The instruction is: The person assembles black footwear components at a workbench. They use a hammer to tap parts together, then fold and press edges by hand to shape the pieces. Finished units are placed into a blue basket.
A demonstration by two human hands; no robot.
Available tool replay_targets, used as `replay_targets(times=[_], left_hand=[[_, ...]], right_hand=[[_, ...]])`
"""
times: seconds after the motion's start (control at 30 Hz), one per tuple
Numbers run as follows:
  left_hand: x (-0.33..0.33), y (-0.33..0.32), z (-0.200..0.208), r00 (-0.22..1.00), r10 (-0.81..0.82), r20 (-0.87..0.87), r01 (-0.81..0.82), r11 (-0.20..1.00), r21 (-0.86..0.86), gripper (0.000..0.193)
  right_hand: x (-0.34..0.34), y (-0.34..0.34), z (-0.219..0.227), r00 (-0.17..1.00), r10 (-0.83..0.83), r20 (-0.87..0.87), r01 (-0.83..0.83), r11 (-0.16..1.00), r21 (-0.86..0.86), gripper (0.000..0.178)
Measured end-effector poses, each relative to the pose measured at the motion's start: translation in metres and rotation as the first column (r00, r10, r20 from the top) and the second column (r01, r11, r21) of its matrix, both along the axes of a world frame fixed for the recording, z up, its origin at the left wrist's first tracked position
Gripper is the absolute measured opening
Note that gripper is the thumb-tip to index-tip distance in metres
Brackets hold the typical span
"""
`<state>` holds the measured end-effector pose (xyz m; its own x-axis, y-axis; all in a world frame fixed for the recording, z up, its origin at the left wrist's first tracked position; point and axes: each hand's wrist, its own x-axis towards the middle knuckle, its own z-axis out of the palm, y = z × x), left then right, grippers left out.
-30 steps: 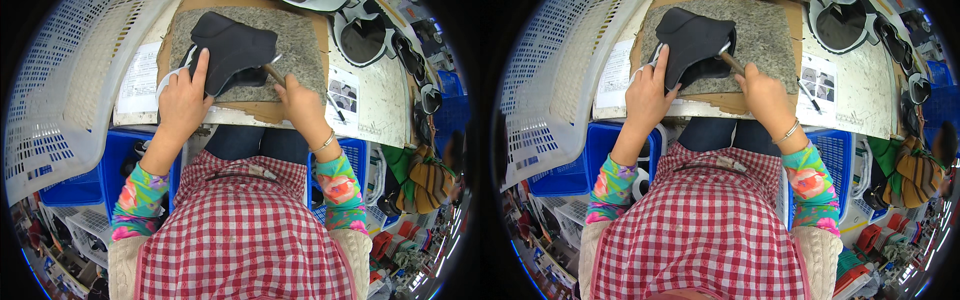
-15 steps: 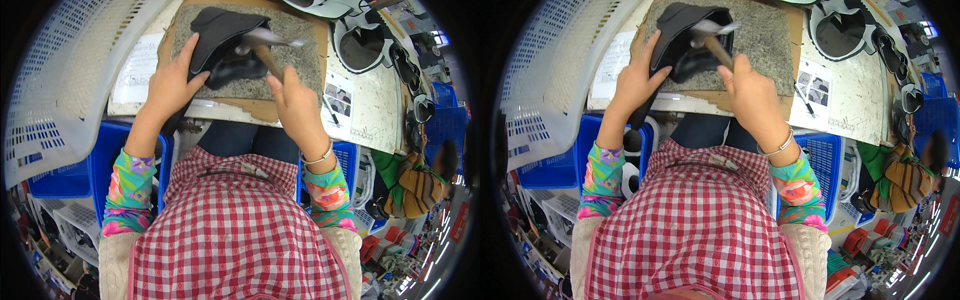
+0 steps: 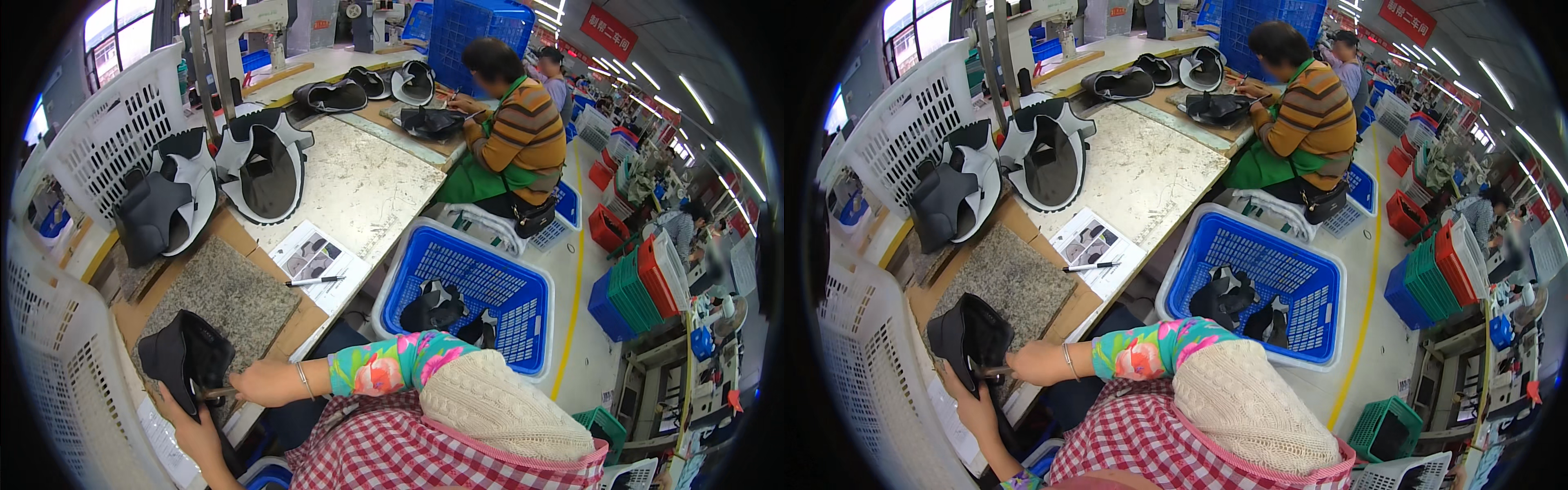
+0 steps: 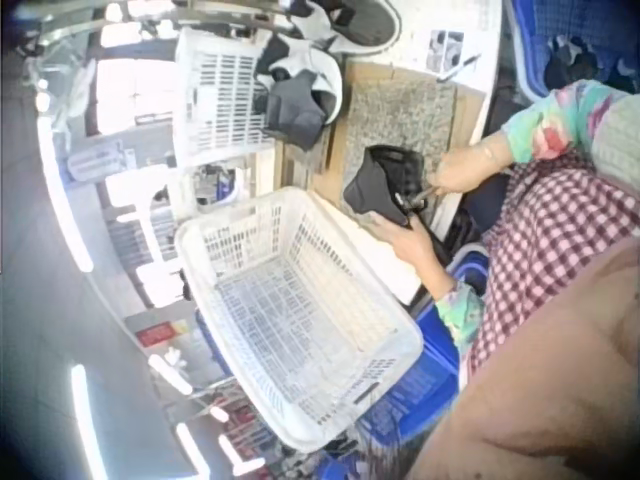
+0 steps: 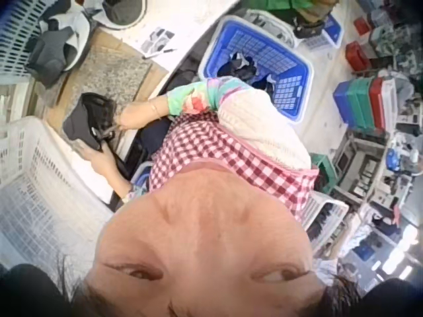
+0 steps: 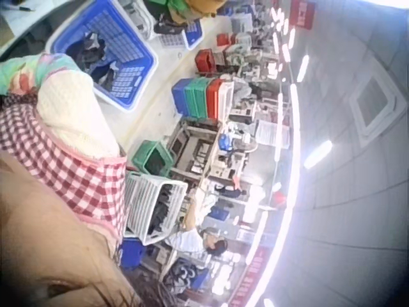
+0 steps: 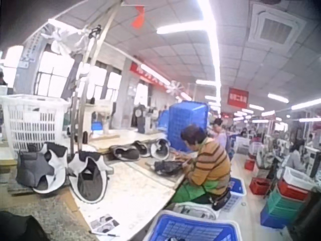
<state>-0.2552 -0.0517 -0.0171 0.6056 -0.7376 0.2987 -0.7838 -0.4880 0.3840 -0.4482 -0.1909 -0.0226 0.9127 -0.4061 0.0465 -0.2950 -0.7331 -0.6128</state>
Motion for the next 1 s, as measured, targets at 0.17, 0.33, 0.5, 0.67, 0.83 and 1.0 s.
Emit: replay_targets(times=[0.17, 0.33, 0.5, 0.67, 0.83, 1.0], left_hand=[[-0.014, 0.087, -0.018, 0.999, 0.033, 0.031, -0.032, 0.999, -0.039, 0.085], [-0.037, 0.237, -0.091, 0.962, 0.219, -0.164, -0.215, 0.976, 0.039, 0.076], [-0.037, 0.358, -0.192, 0.835, 0.519, -0.184, -0.421, 0.817, 0.393, 0.053], [-0.048, 0.427, -0.227, 0.782, 0.613, -0.117, -0.46, 0.692, 0.557, 0.032], [-0.003, 0.274, -0.121, 0.583, 0.039, -0.812, -0.159, 0.985, -0.066, 0.034], [0.021, 0.054, 0.036, 0.791, -0.227, -0.569, 0.032, 0.943, -0.331, 0.029]], right_hand=[[-0.029, -0.004, -0.014, 0.992, 0.049, 0.119, -0.072, 0.977, 0.199, 0.034], [-0.067, -0.011, 0.008, 0.984, -0.05, 0.171, 0.001, 0.962, 0.275, 0.031], [-0.078, -0.01, 0.003, 0.965, -0.115, 0.234, 0.043, 0.955, 0.292, 0.032], [-0.107, -0.019, 0.001, 0.934, -0.281, 0.221, 0.153, 0.873, 0.463, 0.043], [-0.159, -0.084, 0.012, 0.833, -0.435, 0.341, 0.337, 0.889, 0.31, 0.034], [-0.201, -0.152, 0.002, 0.729, -0.652, 0.208, 0.645, 0.757, 0.111, 0.037]])
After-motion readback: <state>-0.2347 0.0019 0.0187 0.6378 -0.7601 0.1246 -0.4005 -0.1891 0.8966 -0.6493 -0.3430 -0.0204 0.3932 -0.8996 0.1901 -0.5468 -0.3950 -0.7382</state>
